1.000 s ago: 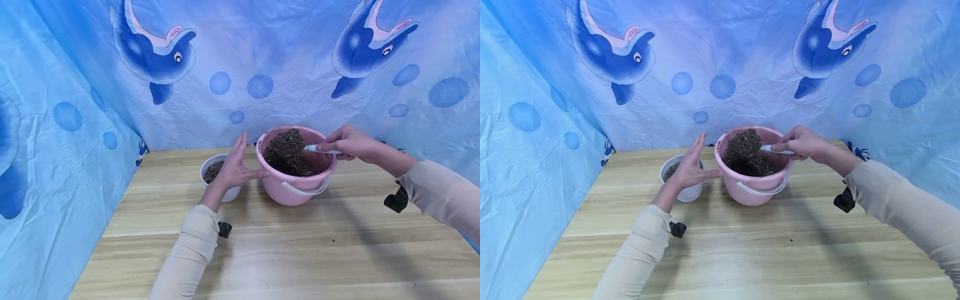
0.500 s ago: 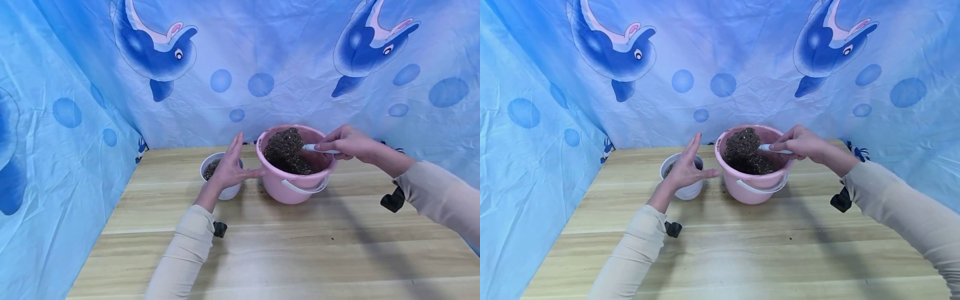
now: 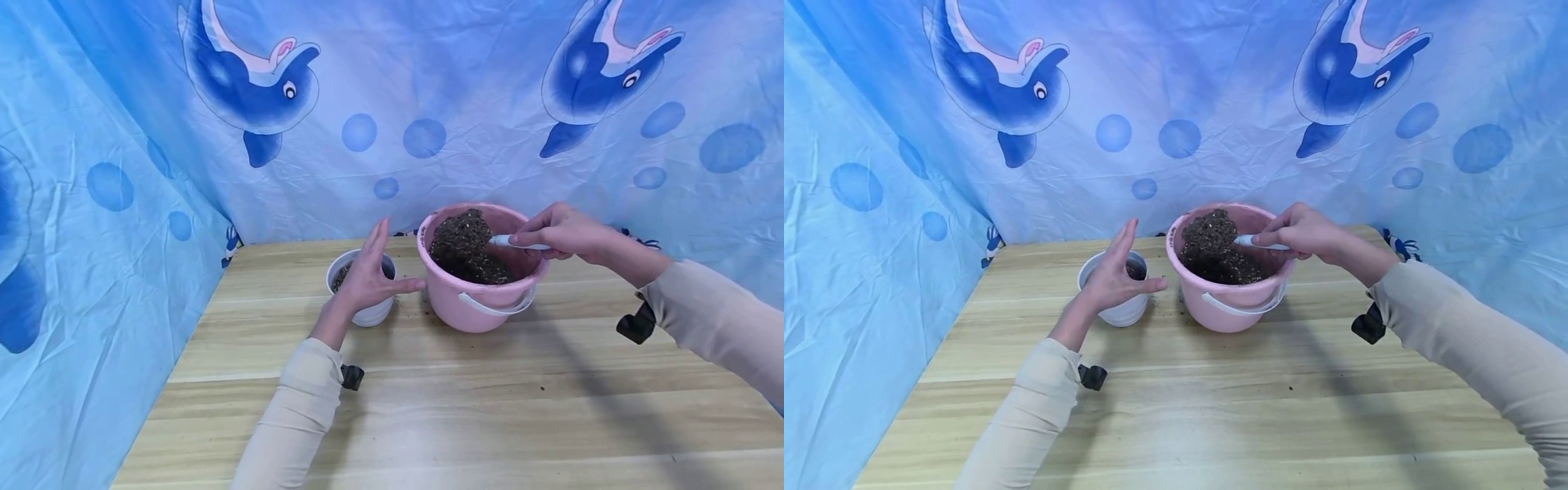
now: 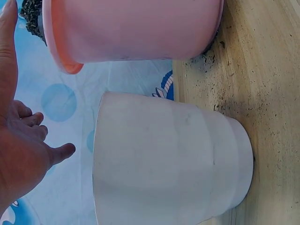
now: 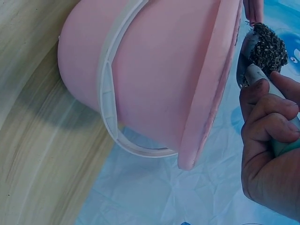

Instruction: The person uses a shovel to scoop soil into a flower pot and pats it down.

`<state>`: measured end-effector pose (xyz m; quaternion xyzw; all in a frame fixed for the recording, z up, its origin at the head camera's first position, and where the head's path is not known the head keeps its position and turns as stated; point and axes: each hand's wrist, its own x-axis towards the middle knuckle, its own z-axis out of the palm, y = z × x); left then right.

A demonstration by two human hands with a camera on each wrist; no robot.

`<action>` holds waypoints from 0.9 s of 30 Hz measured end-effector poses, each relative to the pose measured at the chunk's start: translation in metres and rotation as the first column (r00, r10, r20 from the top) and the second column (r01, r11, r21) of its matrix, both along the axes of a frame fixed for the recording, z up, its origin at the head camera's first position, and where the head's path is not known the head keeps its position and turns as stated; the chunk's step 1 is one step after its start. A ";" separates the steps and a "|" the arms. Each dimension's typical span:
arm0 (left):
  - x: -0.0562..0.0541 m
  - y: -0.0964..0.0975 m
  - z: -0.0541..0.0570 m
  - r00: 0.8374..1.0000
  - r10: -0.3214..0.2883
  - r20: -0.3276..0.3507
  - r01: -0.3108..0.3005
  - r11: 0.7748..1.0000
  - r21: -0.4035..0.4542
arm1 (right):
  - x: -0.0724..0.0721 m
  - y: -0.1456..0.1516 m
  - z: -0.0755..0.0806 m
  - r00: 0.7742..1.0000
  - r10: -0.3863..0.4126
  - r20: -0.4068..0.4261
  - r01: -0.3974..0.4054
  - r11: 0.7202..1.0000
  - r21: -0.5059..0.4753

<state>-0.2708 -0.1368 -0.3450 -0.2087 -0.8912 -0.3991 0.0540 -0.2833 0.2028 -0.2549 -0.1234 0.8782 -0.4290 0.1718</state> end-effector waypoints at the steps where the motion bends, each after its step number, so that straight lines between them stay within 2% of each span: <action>1: 0.000 -0.001 0.000 1.000 0.000 -0.002 0.000 1.000 0.001 | 0.000 -0.001 0.000 1.000 0.002 -0.002 -0.002 1.000 0.000; 18: 0.005 -0.013 -0.004 1.000 0.018 0.008 -0.018 1.000 0.020 | 0.000 -0.010 0.005 1.000 0.011 -0.010 -0.011 1.000 -0.005; 27: 0.007 -0.018 -0.004 0.999 0.040 0.020 -0.040 0.999 0.015 | -0.002 -0.017 0.007 0.998 0.047 -0.046 -0.047 0.999 0.012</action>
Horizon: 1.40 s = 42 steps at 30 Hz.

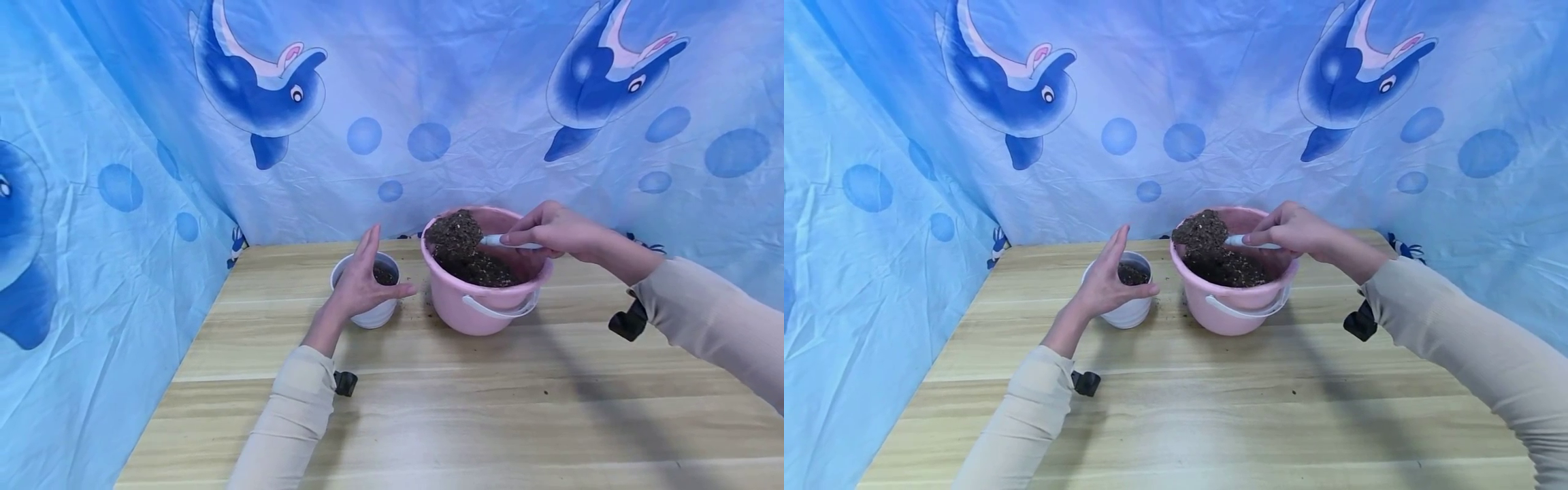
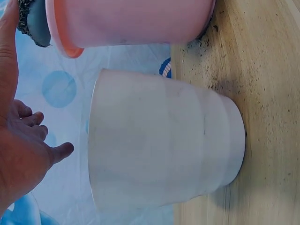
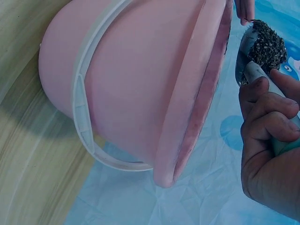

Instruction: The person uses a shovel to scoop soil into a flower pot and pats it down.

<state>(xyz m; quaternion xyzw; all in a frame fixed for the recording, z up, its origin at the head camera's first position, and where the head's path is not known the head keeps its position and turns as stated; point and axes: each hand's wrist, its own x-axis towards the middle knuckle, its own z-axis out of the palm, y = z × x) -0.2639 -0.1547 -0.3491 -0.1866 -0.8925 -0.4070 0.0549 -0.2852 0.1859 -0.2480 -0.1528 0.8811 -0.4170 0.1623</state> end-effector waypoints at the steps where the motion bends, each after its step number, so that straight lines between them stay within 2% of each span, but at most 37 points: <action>1: 0.000 -0.001 0.000 1.000 0.006 0.000 -0.006 1.000 -0.001 | 0.000 -0.002 0.000 1.000 0.004 -0.009 -0.004 1.000 0.011; 6: 0.001 -0.006 -0.001 0.999 0.038 -0.009 -0.038 0.999 -0.019 | -0.001 -0.012 0.002 0.997 0.014 -0.069 -0.009 0.997 0.073; 12: 0.002 -0.012 -0.004 0.999 0.044 -0.023 -0.044 0.999 -0.030 | -0.004 -0.024 0.001 0.992 0.046 -0.115 -0.033 0.993 0.114; 20: 0.004 -0.020 -0.006 0.998 0.060 -0.008 -0.060 0.998 -0.010 | -0.010 -0.042 0.000 0.993 0.074 -0.093 -0.064 0.992 0.110; 22: 0.004 -0.021 -0.006 0.998 0.067 -0.011 -0.067 0.998 -0.006 | -0.012 -0.047 -0.001 0.990 0.100 -0.095 -0.089 0.990 0.110; 29: 0.006 -0.030 -0.009 0.996 0.080 -0.034 -0.080 0.997 0.003 | -0.020 -0.066 -0.009 0.971 0.227 -0.075 -0.227 0.974 0.003; 36: 0.010 -0.036 -0.010 0.994 0.108 -0.034 -0.108 0.994 -0.004 | -0.018 -0.084 -0.008 0.975 0.207 -0.076 -0.204 0.978 0.047; 40: 0.011 -0.039 -0.011 0.993 0.113 -0.014 -0.113 0.994 -0.003 | -0.018 -0.093 -0.010 0.978 0.200 -0.051 -0.197 0.979 0.051; 42: 0.012 -0.041 -0.012 0.993 0.122 0.001 -0.122 0.993 -0.002 | -0.019 -0.097 -0.011 0.974 0.218 -0.068 -0.214 0.975 0.068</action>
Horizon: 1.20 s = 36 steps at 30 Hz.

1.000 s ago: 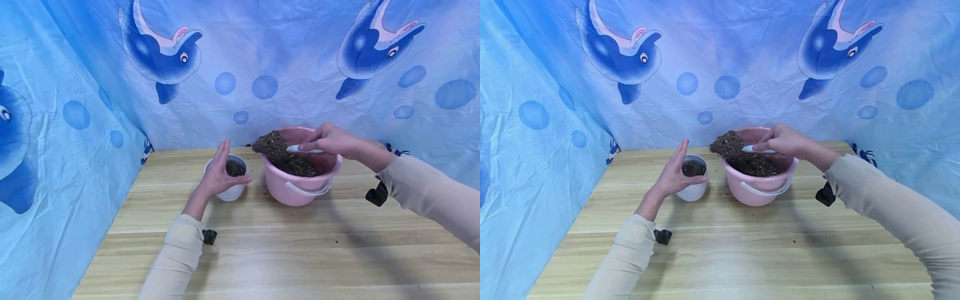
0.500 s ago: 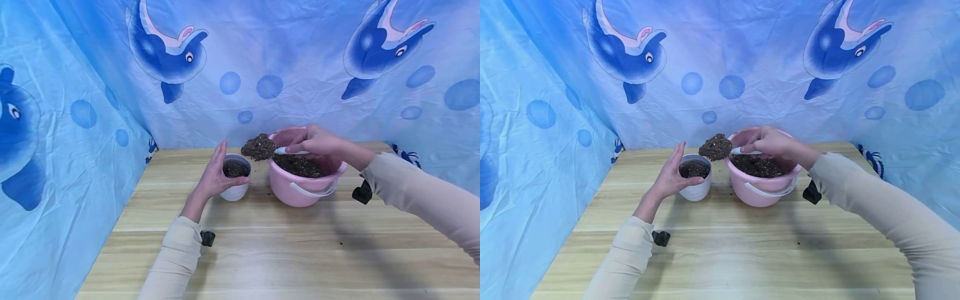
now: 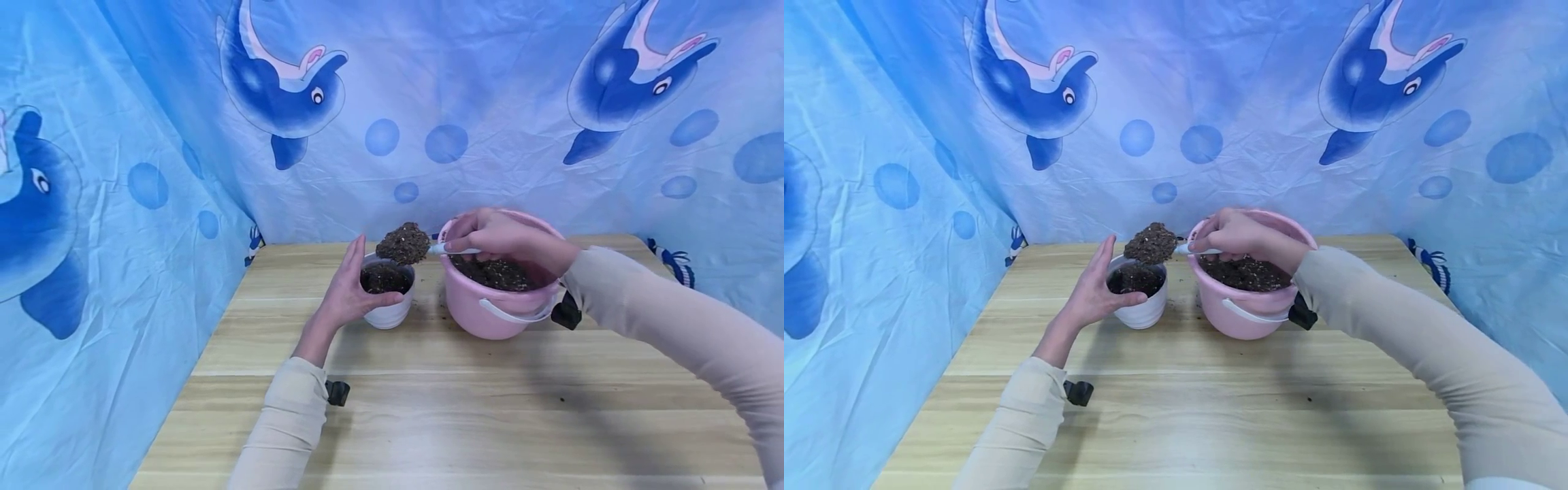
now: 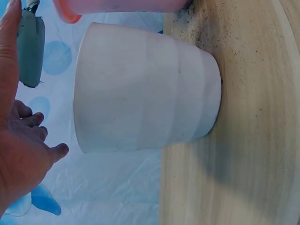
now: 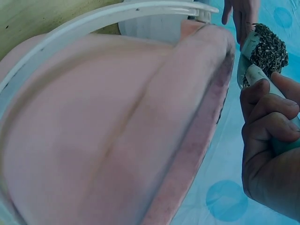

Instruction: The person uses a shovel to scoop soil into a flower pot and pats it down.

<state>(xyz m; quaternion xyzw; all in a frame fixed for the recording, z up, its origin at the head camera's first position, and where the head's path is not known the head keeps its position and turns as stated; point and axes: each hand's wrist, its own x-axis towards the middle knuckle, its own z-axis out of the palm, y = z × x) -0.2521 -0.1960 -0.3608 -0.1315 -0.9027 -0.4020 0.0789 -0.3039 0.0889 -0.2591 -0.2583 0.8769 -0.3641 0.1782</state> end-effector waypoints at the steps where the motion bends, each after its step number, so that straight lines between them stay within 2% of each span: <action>1: 0.000 -0.001 -0.001 1.000 0.004 0.006 -0.004 1.000 0.002 | -0.001 -0.002 -0.001 1.000 0.006 0.000 -0.006 1.000 0.002; 3: 0.000 -0.003 -0.003 1.000 0.018 0.021 -0.018 1.000 0.005 | -0.002 -0.007 -0.002 1.000 0.021 -0.003 -0.021 1.000 0.019; 10: -0.003 -0.008 -0.015 0.997 0.068 0.046 -0.069 0.997 0.020 | -0.008 -0.023 -0.004 0.991 -0.029 0.129 0.028 1.000 0.008; 13: -0.006 -0.010 -0.023 0.995 0.088 0.055 -0.089 0.996 0.022 | -0.010 -0.030 -0.003 0.989 -0.034 0.144 0.028 0.999 0.039; 24: -0.009 -0.013 -0.045 0.988 0.107 0.108 -0.115 0.990 0.075 | -0.015 -0.044 0.003 0.988 -0.042 0.147 0.023 0.992 0.124; 36: -0.012 -0.013 -0.052 0.986 0.111 0.123 -0.127 0.984 0.124 | -0.016 -0.056 0.007 0.989 -0.064 0.130 0.031 0.970 0.241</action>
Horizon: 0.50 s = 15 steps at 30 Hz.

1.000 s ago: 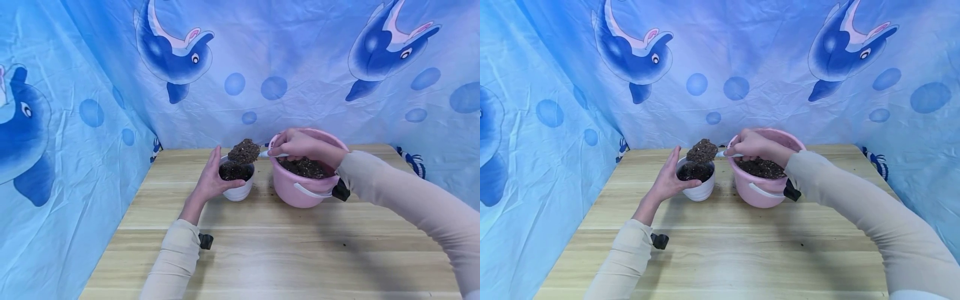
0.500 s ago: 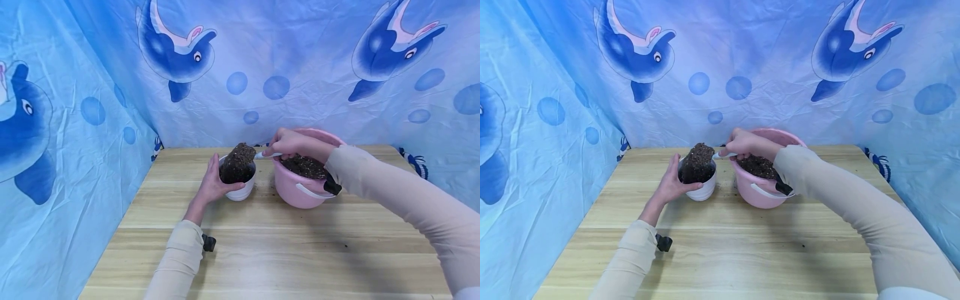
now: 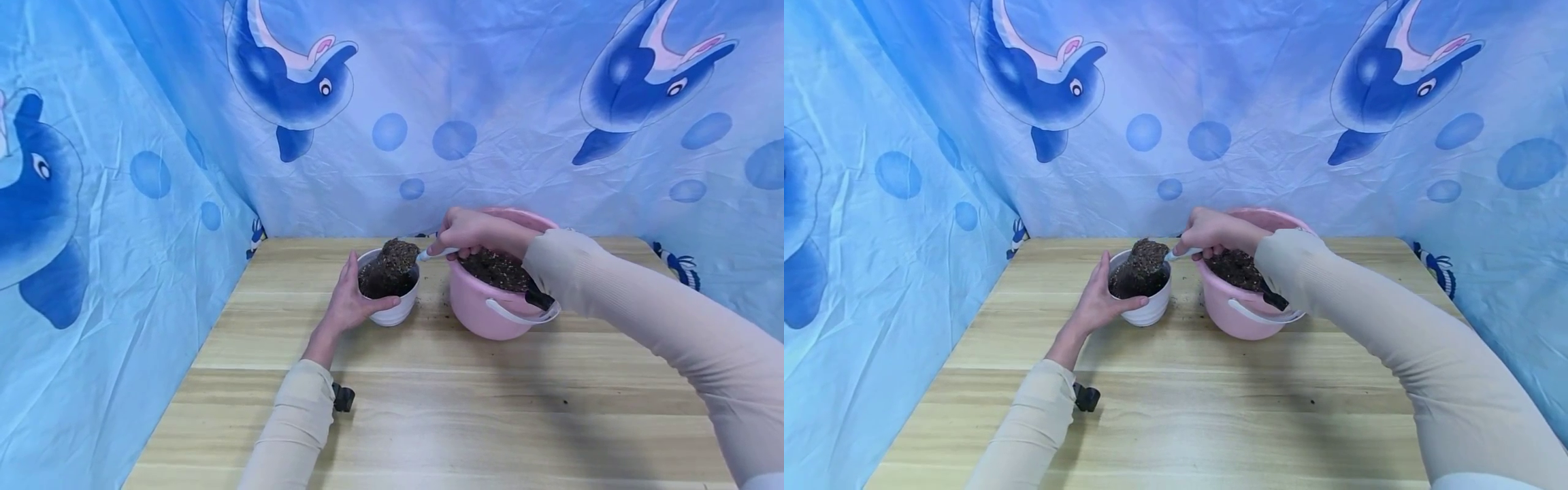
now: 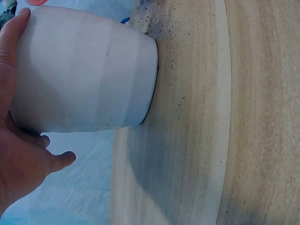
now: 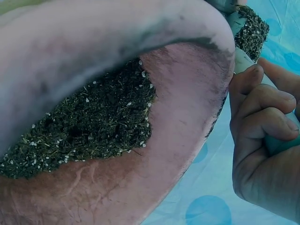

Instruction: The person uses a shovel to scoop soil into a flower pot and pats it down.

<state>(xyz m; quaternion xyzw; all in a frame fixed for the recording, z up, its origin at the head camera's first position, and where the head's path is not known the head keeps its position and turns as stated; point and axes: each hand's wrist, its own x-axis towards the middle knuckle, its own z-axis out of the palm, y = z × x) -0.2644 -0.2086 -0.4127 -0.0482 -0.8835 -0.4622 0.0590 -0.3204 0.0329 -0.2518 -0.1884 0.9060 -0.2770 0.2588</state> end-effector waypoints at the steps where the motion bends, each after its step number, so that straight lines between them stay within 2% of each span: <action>1: 0.000 0.000 0.000 1.000 -0.001 0.000 0.001 1.000 0.000 | 0.000 -0.001 0.000 1.000 -0.001 -0.001 0.001 1.000 0.006; 8: 0.001 0.002 0.000 1.000 0.005 0.008 -0.005 1.000 0.014 | -0.001 -0.004 0.001 1.000 0.011 -0.020 -0.010 0.998 0.056; 15: 0.001 0.001 0.000 1.000 0.011 0.006 -0.011 1.000 0.018 | -0.007 -0.014 0.004 0.999 0.041 -0.016 -0.038 0.986 0.163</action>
